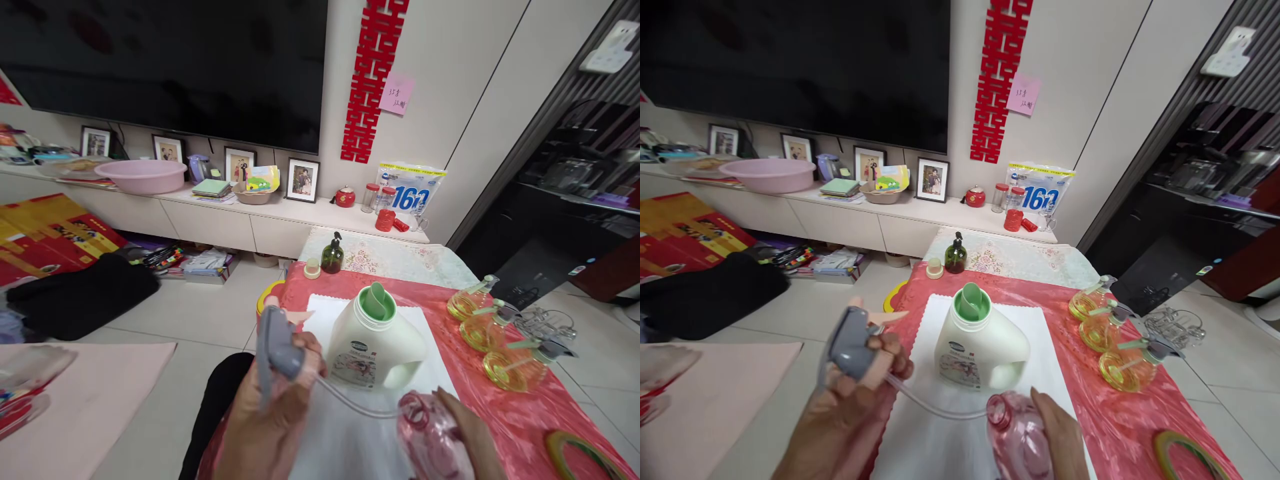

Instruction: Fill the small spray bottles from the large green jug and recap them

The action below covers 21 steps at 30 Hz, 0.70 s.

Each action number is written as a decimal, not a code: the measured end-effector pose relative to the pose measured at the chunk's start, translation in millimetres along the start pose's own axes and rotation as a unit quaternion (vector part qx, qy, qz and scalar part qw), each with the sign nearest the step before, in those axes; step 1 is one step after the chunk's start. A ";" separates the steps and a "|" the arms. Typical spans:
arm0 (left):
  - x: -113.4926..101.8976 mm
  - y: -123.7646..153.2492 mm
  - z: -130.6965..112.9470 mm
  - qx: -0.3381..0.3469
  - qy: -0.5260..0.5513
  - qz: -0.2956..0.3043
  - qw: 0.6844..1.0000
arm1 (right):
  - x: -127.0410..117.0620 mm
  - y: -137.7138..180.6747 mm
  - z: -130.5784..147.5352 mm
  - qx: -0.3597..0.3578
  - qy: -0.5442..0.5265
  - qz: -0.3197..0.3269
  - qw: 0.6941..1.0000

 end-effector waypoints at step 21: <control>-28.4 16.8 32.6 -0.149 0.090 -0.017 0.985 | -61.6 -169.5 93.5 -0.212 0.372 -0.019 0.903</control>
Point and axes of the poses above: each hand's wrist, its own y-axis away from the middle knuckle, its own x-axis out of the palm, z = x × y, the point moved 5 cm from there along -y, towards the middle knuckle, and after that the axes turned 7 degrees about x, right-handed, at the moved point
